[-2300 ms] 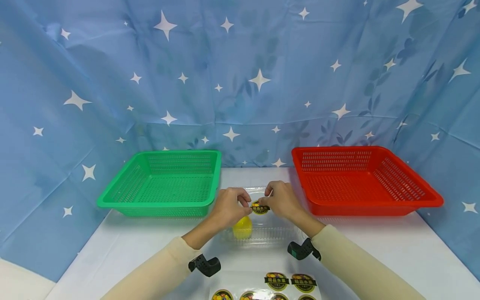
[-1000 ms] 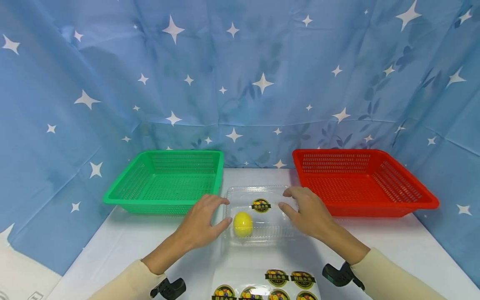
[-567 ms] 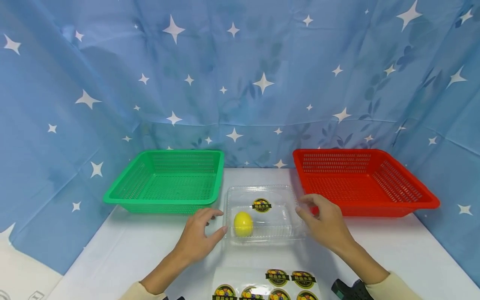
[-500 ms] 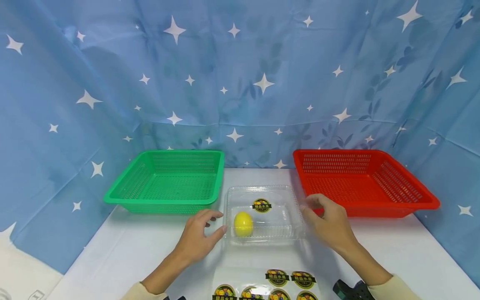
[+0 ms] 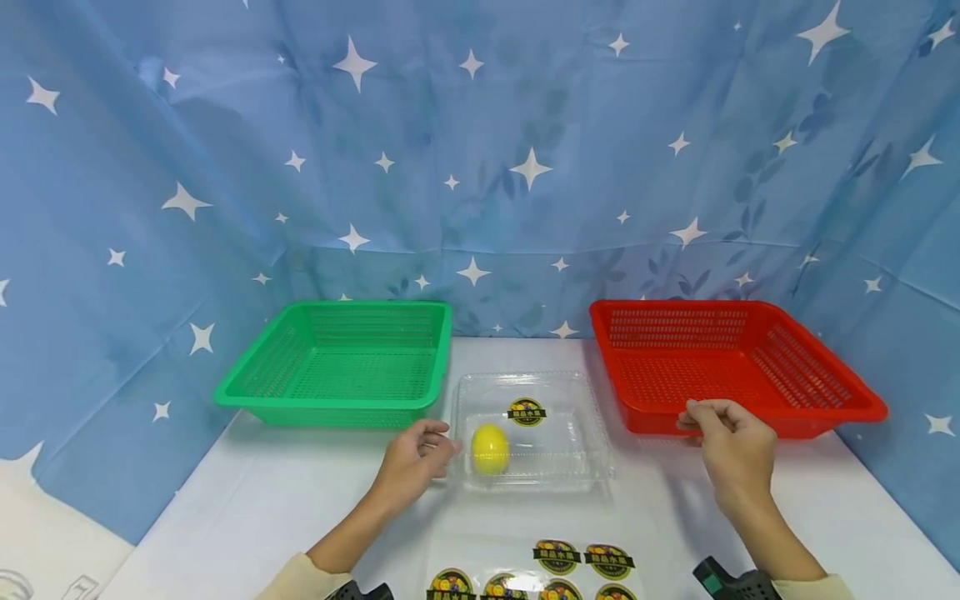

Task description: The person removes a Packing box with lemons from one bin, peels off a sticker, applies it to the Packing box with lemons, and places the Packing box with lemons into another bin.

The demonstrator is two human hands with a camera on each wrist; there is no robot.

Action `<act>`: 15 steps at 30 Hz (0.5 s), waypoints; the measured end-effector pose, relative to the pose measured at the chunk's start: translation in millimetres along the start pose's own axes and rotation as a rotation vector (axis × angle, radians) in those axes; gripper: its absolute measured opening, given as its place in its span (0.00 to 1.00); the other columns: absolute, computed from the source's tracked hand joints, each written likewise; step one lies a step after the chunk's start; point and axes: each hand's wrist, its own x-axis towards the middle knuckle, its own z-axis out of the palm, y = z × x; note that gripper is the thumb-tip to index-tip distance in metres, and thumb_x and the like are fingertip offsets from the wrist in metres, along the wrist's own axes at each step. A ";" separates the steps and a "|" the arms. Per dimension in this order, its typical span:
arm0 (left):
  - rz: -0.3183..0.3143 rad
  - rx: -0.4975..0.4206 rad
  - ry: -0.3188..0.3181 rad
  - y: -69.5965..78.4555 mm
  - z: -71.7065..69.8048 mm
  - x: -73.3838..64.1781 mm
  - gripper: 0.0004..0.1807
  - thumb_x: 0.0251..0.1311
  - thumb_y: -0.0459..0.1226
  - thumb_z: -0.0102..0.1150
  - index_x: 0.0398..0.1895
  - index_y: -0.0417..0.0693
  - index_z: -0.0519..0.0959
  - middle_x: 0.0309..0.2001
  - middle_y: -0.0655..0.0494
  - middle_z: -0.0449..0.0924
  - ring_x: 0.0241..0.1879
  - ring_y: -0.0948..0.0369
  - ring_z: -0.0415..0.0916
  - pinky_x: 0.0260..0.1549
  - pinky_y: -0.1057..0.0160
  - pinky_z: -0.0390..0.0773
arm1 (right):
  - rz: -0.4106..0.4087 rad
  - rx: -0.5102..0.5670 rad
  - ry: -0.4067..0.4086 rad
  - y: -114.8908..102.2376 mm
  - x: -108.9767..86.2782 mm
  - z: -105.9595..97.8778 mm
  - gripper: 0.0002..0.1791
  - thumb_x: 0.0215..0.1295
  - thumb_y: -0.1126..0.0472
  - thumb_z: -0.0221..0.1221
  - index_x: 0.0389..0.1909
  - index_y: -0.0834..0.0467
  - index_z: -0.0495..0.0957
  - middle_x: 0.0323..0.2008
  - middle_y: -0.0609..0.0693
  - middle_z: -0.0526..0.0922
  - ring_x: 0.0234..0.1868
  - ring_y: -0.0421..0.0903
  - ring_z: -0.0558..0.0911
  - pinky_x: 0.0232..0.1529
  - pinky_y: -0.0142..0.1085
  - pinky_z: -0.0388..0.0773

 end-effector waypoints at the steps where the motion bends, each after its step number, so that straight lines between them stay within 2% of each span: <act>1: -0.022 -0.029 -0.009 -0.7 1.6 1.0 0.28 0.66 0.43 0.63 0.61 0.32 0.72 0.45 0.44 0.82 0.42 0.48 0.83 0.36 0.60 0.86 | 0.034 0.080 0.042 2.5 2.6 -1.8 0.14 0.72 0.57 0.61 0.39 0.67 0.82 0.27 0.46 0.87 0.28 0.41 0.87 0.30 0.29 0.84; 4: -0.079 -0.088 -0.023 -2.8 5.3 4.5 0.30 0.68 0.44 0.60 0.65 0.32 0.70 0.48 0.42 0.82 0.41 0.51 0.82 0.38 0.57 0.86 | 0.111 0.297 0.154 9.8 11.3 -7.7 0.14 0.71 0.57 0.61 0.32 0.65 0.83 0.23 0.48 0.86 0.23 0.43 0.86 0.25 0.31 0.84; 7: -0.134 -0.154 -0.048 -6.2 7.2 9.8 0.33 0.70 0.47 0.58 0.67 0.31 0.67 0.54 0.37 0.79 0.41 0.51 0.82 0.38 0.54 0.87 | 0.163 0.440 0.242 17.3 19.7 -11.9 0.15 0.71 0.57 0.62 0.27 0.63 0.84 0.20 0.50 0.85 0.19 0.44 0.85 0.21 0.34 0.83; 10: -0.166 -0.201 -0.068 -8.0 8.2 14.9 0.34 0.71 0.49 0.57 0.68 0.32 0.66 0.59 0.34 0.75 0.43 0.49 0.82 0.37 0.52 0.87 | 0.202 0.507 0.291 24.1 26.3 -14.1 0.18 0.70 0.55 0.63 0.25 0.64 0.85 0.19 0.52 0.86 0.18 0.46 0.85 0.20 0.35 0.83; 15: -0.189 -0.238 -0.082 -9.5 11.4 20.7 0.36 0.68 0.51 0.59 0.67 0.33 0.67 0.60 0.36 0.72 0.48 0.45 0.79 0.33 0.51 0.87 | 0.250 0.558 0.317 33.2 32.0 -14.6 0.18 0.68 0.53 0.66 0.27 0.64 0.85 0.19 0.53 0.86 0.16 0.47 0.84 0.19 0.35 0.82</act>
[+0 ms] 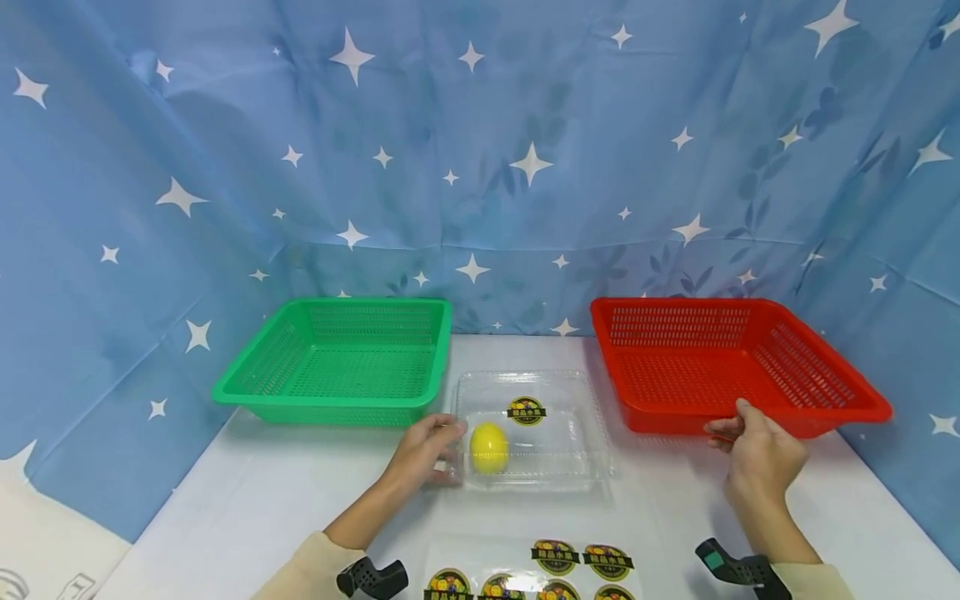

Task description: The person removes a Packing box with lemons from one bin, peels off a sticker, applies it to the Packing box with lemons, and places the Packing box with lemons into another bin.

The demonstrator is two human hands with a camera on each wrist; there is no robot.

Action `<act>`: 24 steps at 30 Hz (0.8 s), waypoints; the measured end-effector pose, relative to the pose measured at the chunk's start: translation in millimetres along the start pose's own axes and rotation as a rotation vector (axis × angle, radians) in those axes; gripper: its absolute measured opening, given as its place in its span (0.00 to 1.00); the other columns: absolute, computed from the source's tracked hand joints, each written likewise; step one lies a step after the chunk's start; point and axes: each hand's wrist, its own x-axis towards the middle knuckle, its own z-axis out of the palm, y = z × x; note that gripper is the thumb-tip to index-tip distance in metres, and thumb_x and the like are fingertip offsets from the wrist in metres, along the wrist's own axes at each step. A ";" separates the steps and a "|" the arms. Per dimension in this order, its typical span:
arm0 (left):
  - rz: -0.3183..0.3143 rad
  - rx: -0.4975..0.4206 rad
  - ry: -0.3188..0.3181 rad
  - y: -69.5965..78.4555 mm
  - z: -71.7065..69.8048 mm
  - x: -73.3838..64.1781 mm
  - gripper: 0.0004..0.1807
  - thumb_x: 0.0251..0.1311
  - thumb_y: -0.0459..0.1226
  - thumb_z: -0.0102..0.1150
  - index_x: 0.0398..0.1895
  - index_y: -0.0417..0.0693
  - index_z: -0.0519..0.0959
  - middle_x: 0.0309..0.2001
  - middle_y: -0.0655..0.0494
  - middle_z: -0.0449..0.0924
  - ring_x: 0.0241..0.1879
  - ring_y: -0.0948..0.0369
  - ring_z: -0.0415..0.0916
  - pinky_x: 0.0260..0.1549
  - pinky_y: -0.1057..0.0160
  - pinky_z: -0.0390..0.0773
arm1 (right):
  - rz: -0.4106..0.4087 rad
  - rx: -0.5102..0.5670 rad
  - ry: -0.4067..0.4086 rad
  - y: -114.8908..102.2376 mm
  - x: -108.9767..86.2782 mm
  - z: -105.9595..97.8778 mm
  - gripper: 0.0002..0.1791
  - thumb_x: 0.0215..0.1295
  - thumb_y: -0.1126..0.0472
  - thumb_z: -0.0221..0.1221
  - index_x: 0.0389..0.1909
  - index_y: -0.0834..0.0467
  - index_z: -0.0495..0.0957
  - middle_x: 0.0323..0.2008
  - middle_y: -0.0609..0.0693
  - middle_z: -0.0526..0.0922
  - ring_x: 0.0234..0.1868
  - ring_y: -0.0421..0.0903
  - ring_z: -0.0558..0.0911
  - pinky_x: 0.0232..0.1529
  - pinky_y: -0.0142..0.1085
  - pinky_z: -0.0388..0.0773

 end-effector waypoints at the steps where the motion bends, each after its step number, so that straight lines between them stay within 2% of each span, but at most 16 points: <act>1: -0.012 -0.007 -0.002 -0.2 0.4 0.6 0.36 0.67 0.51 0.59 0.68 0.34 0.67 0.60 0.37 0.71 0.50 0.44 0.78 0.33 0.50 0.87 | 0.004 0.012 0.006 1.1 0.8 -0.5 0.17 0.67 0.53 0.66 0.27 0.64 0.84 0.19 0.53 0.86 0.15 0.47 0.84 0.18 0.36 0.82; 8: -0.061 -0.041 -0.044 1.0 1.2 -1.8 0.38 0.67 0.50 0.60 0.72 0.38 0.61 0.63 0.35 0.66 0.62 0.37 0.68 0.36 0.48 0.87 | -0.005 0.032 0.021 7.3 6.1 -4.1 0.15 0.67 0.57 0.66 0.27 0.65 0.80 0.19 0.53 0.86 0.15 0.49 0.85 0.15 0.38 0.81; 11: -0.057 -0.067 -0.073 3.6 1.0 -3.9 0.38 0.67 0.46 0.59 0.73 0.37 0.58 0.63 0.33 0.65 0.63 0.36 0.68 0.38 0.46 0.87 | 0.037 0.027 0.008 7.1 8.9 -7.6 0.14 0.67 0.56 0.67 0.31 0.63 0.79 0.21 0.53 0.87 0.17 0.50 0.86 0.17 0.39 0.82; 14: -0.059 -0.097 -0.095 6.2 0.7 -4.9 0.38 0.66 0.44 0.59 0.73 0.36 0.57 0.62 0.31 0.65 0.62 0.37 0.69 0.40 0.45 0.86 | 0.087 0.041 -0.017 5.3 11.3 -11.5 0.15 0.65 0.55 0.68 0.36 0.60 0.74 0.24 0.52 0.88 0.19 0.50 0.87 0.18 0.39 0.83; 18: -0.065 -0.119 -0.097 7.8 0.8 -5.2 0.38 0.66 0.43 0.59 0.72 0.34 0.57 0.60 0.30 0.67 0.58 0.40 0.74 0.40 0.45 0.86 | 0.121 0.117 -0.065 3.1 13.3 -14.1 0.19 0.62 0.57 0.71 0.38 0.59 0.68 0.27 0.52 0.89 0.21 0.51 0.87 0.22 0.39 0.85; 24: -0.056 -0.143 -0.064 11.4 4.3 -7.8 0.35 0.64 0.38 0.58 0.70 0.31 0.59 0.54 0.32 0.71 0.50 0.46 0.79 0.39 0.47 0.87 | 0.173 0.264 -0.154 -0.3 11.6 -19.1 0.15 0.61 0.66 0.70 0.37 0.61 0.70 0.34 0.52 0.88 0.29 0.49 0.88 0.32 0.40 0.87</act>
